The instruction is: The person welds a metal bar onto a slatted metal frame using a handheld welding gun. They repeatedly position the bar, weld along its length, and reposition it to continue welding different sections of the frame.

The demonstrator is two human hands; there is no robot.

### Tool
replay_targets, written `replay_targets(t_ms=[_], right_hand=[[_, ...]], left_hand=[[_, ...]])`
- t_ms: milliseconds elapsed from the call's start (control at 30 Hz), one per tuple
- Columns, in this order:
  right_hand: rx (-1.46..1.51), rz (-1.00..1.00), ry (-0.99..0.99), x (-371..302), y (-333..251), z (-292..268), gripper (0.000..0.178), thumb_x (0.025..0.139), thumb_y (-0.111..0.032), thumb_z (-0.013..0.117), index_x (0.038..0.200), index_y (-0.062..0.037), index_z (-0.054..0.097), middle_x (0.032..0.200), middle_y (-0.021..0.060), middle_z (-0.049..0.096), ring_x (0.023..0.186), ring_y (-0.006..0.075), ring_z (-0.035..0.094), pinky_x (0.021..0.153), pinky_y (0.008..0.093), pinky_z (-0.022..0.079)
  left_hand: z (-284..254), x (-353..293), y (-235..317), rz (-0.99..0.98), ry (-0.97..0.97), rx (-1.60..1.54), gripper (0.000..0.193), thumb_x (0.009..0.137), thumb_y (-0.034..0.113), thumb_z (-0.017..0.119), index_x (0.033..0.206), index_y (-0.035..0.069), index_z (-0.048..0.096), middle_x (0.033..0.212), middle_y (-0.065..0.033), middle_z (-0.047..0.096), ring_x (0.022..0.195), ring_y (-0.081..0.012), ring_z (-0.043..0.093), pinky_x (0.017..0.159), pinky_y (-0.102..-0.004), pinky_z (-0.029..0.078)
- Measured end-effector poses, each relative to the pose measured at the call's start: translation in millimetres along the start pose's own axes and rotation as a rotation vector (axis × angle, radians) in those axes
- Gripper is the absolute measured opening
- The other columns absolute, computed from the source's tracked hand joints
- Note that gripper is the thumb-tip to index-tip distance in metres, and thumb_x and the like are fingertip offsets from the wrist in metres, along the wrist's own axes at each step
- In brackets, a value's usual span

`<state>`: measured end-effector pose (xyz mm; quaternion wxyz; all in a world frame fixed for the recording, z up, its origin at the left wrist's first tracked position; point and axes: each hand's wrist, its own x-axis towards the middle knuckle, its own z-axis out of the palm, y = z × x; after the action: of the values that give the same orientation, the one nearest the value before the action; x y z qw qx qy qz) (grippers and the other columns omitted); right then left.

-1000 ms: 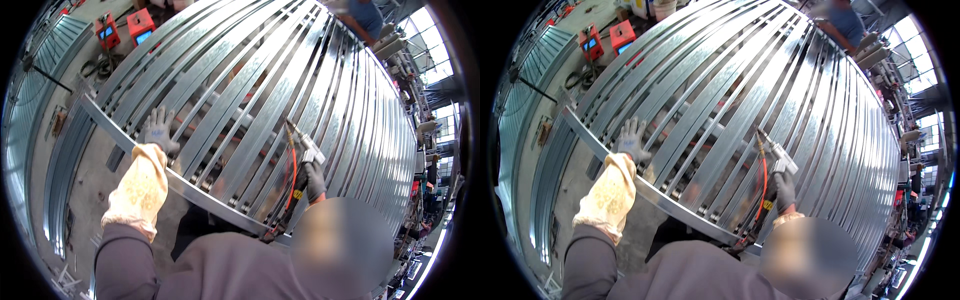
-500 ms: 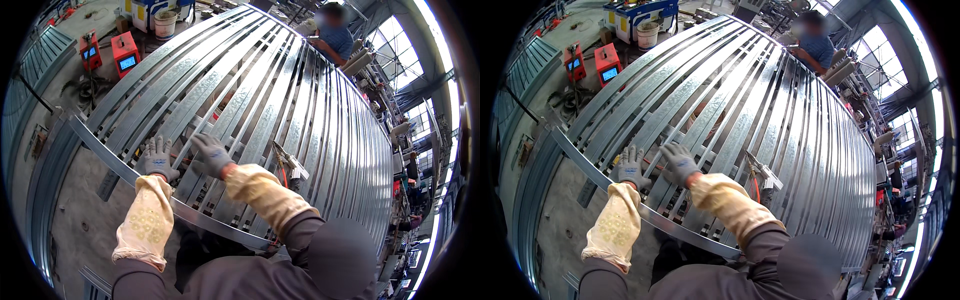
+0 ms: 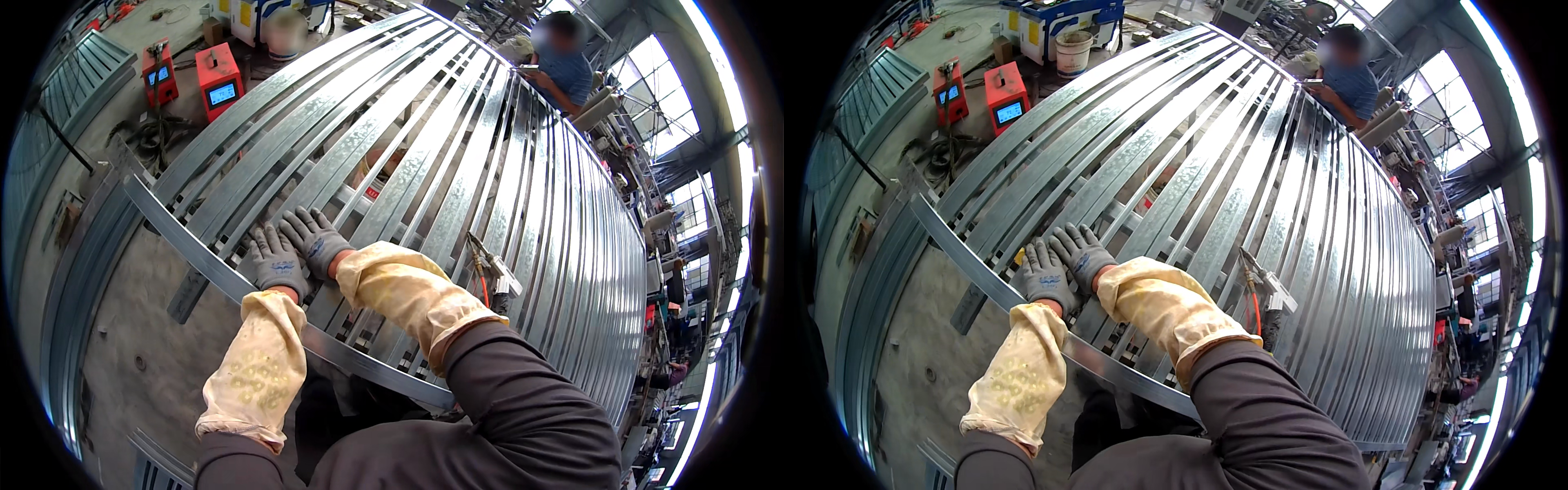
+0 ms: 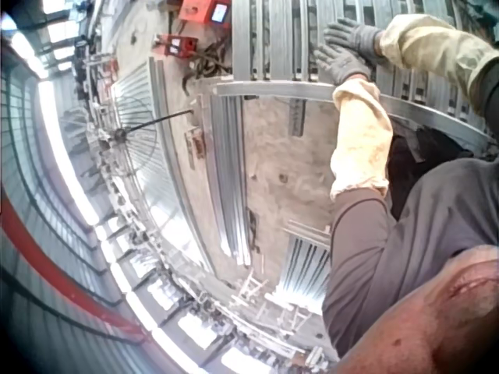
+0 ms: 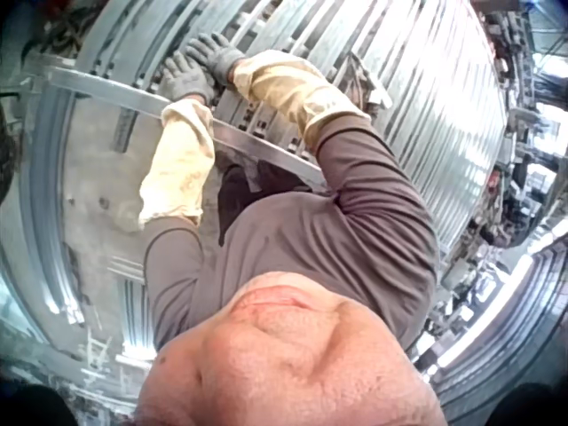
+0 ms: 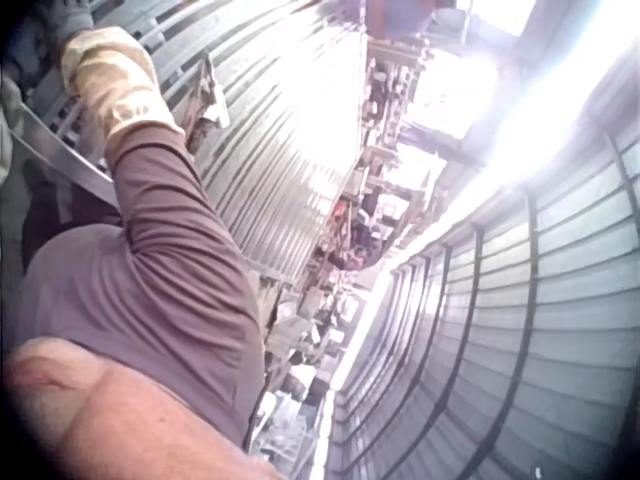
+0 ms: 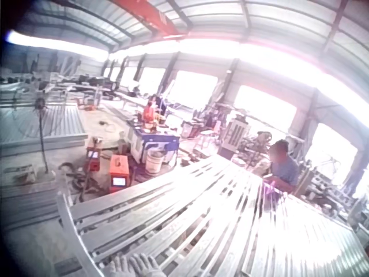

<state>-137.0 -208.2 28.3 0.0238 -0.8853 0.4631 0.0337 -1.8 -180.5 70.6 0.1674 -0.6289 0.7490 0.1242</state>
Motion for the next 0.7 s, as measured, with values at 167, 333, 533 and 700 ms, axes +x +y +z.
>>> replay_targets(t_ms=[167,333,533,700], right_hand=[[0.020,0.024,0.008,-2,8,8,0.072,0.094,-0.035,0.054,0.159,-0.0155,0.032,0.167,0.0119,0.026,0.155,0.0353,0.021,0.126,0.0543,0.013],[-0.025,0.028,0.074,15,5,24,0.064,0.099,-0.036,0.046,0.159,-0.0155,0.034,0.167,0.0099,0.028,0.155,0.0350,0.023,0.125,0.0536,0.014],[-0.016,0.002,0.127,10,9,24,0.074,0.094,-0.042,0.054,0.159,-0.0131,0.033,0.168,0.0140,0.026,0.155,0.0373,0.021,0.125,0.0542,0.013],[-0.026,-0.032,0.033,2,1,5,0.089,0.084,-0.037,0.070,0.159,-0.0086,0.031,0.166,0.0186,0.025,0.155,0.0393,0.020,0.126,0.0549,0.012]], left_hand=[[10,11,12,-0.016,0.087,0.006,0.107,0.083,0.054,0.069,0.160,-0.002,0.020,0.168,-0.0225,0.016,0.156,-0.0443,0.009,0.126,-0.0540,0.005],[24,12,1,-0.049,0.213,-0.029,0.103,0.078,0.047,0.073,0.158,0.001,0.028,0.166,-0.0219,0.021,0.155,-0.0429,0.016,0.125,-0.0538,0.012],[27,16,-2,0.008,0.236,-0.086,0.114,0.069,0.047,0.080,0.157,-0.001,0.025,0.163,-0.0234,0.026,0.152,-0.0422,0.024,0.124,-0.0511,0.022],[23,7,2,0.002,0.229,0.034,0.107,0.074,0.047,0.078,0.156,0.000,0.029,0.162,-0.0230,0.029,0.151,-0.0420,0.028,0.123,-0.0498,0.026]])
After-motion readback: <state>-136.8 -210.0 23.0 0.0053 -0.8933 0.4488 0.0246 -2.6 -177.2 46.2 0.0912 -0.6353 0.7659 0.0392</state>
